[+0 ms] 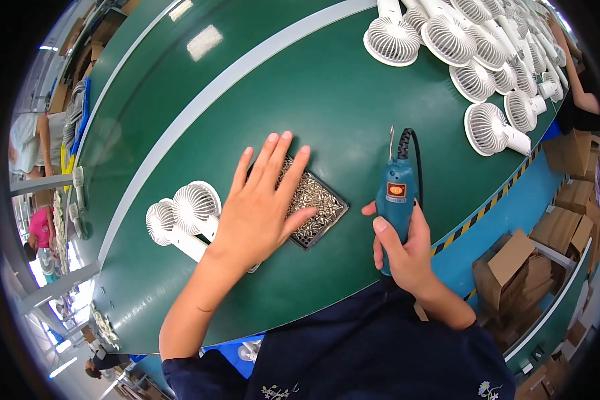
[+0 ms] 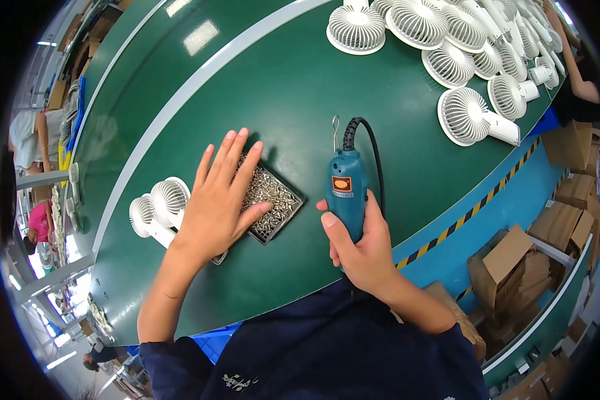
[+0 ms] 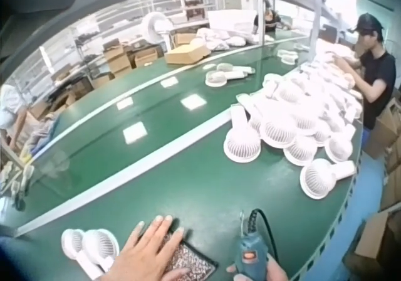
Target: The person assembles portable hand fans by joining plastic casings with screws using an electric screwdriver.
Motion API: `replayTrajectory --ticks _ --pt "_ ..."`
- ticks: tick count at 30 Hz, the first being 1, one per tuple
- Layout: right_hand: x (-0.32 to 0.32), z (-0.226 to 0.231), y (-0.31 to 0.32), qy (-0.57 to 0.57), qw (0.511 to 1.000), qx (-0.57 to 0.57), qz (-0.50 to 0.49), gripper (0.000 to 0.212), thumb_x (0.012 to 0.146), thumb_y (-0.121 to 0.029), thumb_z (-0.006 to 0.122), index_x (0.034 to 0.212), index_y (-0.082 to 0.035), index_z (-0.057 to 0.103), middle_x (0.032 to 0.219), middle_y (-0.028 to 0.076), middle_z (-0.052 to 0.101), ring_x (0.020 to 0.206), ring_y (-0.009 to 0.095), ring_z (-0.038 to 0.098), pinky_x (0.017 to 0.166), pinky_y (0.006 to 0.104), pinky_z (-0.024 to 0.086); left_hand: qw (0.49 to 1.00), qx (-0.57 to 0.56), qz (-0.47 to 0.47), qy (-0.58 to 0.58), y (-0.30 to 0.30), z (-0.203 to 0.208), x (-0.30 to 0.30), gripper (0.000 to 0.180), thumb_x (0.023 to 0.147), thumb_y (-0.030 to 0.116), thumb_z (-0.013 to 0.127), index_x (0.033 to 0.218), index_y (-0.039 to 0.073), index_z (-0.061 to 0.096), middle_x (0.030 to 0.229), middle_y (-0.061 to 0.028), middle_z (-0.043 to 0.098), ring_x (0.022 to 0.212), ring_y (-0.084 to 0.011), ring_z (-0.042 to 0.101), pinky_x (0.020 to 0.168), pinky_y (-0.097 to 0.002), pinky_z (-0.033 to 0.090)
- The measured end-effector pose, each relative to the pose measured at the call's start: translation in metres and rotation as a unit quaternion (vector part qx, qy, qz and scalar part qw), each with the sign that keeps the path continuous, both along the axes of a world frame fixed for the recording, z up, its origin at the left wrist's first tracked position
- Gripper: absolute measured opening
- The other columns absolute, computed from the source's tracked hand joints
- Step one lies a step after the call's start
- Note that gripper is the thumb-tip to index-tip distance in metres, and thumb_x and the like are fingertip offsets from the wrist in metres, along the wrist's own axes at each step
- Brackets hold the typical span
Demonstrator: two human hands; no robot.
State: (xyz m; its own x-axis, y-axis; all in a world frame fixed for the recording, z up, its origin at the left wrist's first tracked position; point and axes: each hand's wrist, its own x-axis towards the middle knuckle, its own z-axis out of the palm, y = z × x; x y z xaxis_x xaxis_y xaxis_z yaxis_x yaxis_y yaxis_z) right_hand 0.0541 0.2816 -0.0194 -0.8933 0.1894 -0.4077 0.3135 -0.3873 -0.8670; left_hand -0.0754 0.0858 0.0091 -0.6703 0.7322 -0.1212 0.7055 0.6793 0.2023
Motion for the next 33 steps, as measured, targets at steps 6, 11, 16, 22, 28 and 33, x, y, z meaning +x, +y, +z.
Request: replayTrajectory --ticks 6,11,16,22,28,33 --pt "-0.002 0.000 -0.001 -0.001 1.000 0.007 0.003 0.029 0.094 -0.012 0.058 0.118 -0.002 0.045 0.104 0.006 0.062 0.052 0.004 0.050 0.045 0.0216 0.043 0.994 0.086 0.004 -0.065 -0.009 0.000 0.012 0.061 0.083 0.011 0.067 0.138 0.001 0.044 0.149 -0.0192 0.034 0.138 -0.0395 0.033 0.112 -0.0483 0.030" --pt "-0.002 0.001 0.000 -0.009 1.000 0.005 0.007 0.029 0.094 -0.011 0.057 0.118 -0.002 0.045 0.102 0.006 0.062 0.052 0.004 0.050 0.046 0.0216 0.044 0.991 0.125 -0.010 -0.052 0.004 -0.001 0.044 0.048 0.078 0.005 0.067 0.125 0.000 0.057 0.140 -0.0177 0.046 0.132 -0.0375 0.043 0.108 -0.0489 0.036" --pt "0.000 -0.003 0.002 0.007 0.999 0.035 0.040 0.031 0.095 -0.008 0.051 0.123 0.000 0.040 0.111 0.014 0.057 0.050 0.008 0.050 0.041 0.0222 0.043 0.974 0.173 -0.131 -0.064 -0.008 -0.006 0.024 0.035 0.075 0.004 0.064 0.109 -0.003 0.064 0.118 -0.0129 0.063 0.117 -0.0314 0.057 0.100 -0.0447 0.048" --pt "0.001 -0.005 0.001 0.020 0.999 0.028 0.033 0.032 0.095 -0.008 0.051 0.123 0.000 0.040 0.110 0.015 0.057 0.050 0.008 0.050 0.041 0.0221 0.043 0.970 0.162 -0.179 -0.023 -0.037 -0.002 -0.002 0.032 0.072 0.006 0.070 0.104 0.001 0.067 0.113 -0.0110 0.063 0.105 -0.0300 0.061 0.092 -0.0428 0.052" --pt "0.001 -0.002 0.001 0.015 0.999 0.030 0.030 0.033 0.095 -0.008 0.051 0.124 0.000 0.040 0.109 0.015 0.056 0.050 0.008 0.049 0.041 0.0221 0.043 0.991 0.128 -0.011 -0.036 -0.023 0.014 0.001 0.040 0.072 0.005 0.075 0.110 0.005 0.066 0.115 -0.0125 0.058 0.098 -0.0276 0.058 0.079 -0.0382 0.051" --pt "0.001 -0.004 0.001 0.019 0.999 0.029 0.033 0.034 0.094 -0.008 0.052 0.125 0.000 0.039 0.108 0.015 0.056 0.049 0.008 0.050 0.041 0.0220 0.043 0.980 0.145 0.030 -0.133 -0.003 0.018 0.025 0.036 0.075 -0.003 0.071 0.110 0.001 0.064 0.114 -0.0122 0.057 0.089 -0.0261 0.059 0.076 -0.0343 0.051"
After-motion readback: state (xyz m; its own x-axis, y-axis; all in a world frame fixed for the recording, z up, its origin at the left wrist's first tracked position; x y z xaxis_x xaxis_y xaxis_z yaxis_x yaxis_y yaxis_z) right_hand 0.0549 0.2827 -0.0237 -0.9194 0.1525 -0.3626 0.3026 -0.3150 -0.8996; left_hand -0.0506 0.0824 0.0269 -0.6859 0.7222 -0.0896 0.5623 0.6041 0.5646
